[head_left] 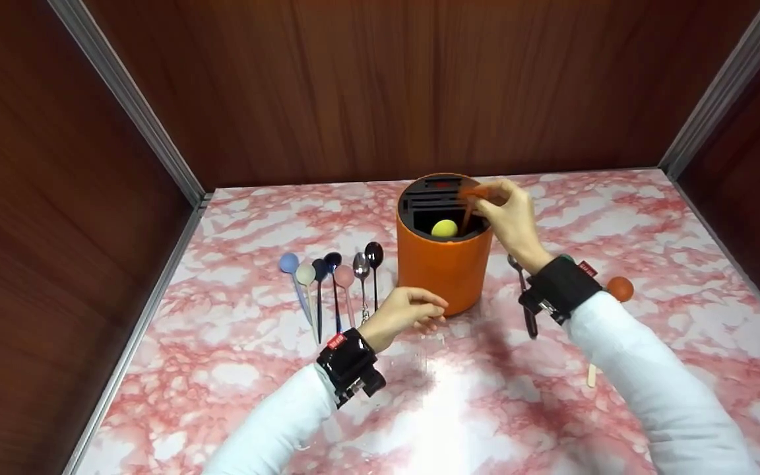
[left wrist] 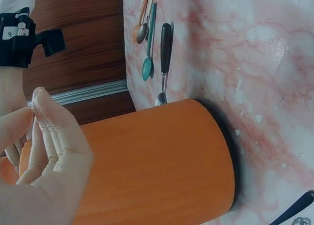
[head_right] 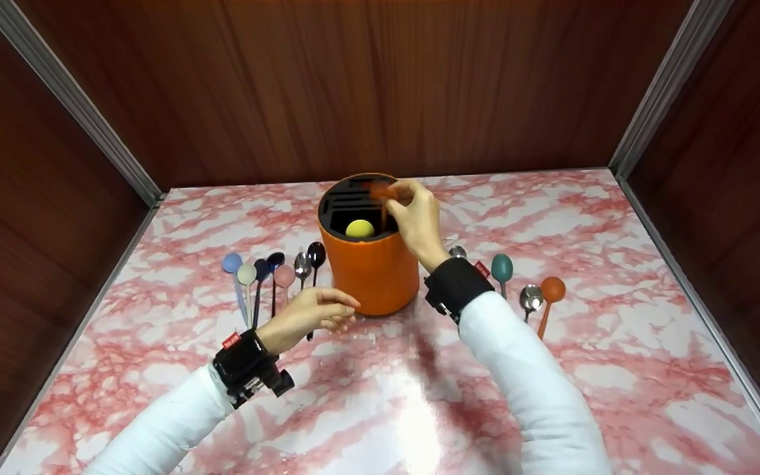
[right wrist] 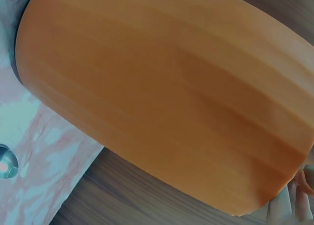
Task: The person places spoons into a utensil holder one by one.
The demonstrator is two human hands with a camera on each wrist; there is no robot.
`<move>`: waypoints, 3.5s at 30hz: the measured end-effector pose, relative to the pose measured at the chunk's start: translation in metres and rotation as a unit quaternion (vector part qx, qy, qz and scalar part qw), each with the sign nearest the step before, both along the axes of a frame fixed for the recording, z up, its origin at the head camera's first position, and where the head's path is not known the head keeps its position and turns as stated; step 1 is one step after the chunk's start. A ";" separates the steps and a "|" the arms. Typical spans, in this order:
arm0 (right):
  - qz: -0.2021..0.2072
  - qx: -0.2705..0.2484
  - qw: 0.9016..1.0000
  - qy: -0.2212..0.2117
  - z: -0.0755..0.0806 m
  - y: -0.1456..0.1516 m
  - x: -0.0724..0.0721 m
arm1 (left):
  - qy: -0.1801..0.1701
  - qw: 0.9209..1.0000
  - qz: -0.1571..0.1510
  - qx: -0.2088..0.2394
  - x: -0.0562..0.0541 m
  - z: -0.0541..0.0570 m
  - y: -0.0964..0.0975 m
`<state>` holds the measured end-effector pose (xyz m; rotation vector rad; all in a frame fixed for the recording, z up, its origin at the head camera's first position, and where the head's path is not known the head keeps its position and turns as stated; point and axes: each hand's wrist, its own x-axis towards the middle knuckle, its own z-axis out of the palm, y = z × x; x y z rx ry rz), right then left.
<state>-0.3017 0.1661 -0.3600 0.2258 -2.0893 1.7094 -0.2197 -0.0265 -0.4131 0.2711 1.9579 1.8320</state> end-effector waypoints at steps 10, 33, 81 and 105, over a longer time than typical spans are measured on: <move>0.009 0.021 1.000 -0.007 0.003 0.025 0.004 | -0.018 1.000 0.002 -0.001 -0.001 -0.010 -0.002; -0.003 -0.050 0.992 -0.118 -0.058 0.100 0.008 | -0.055 0.998 0.011 -0.003 0.006 -0.046 -0.002; -0.105 0.273 0.943 -0.160 -0.147 0.161 0.028 | -0.079 0.997 0.018 0.003 0.025 -0.071 -0.002; -0.087 0.314 0.923 -0.206 -0.149 0.161 0.028 | -0.063 0.998 0.016 0.011 0.025 -0.076 -0.004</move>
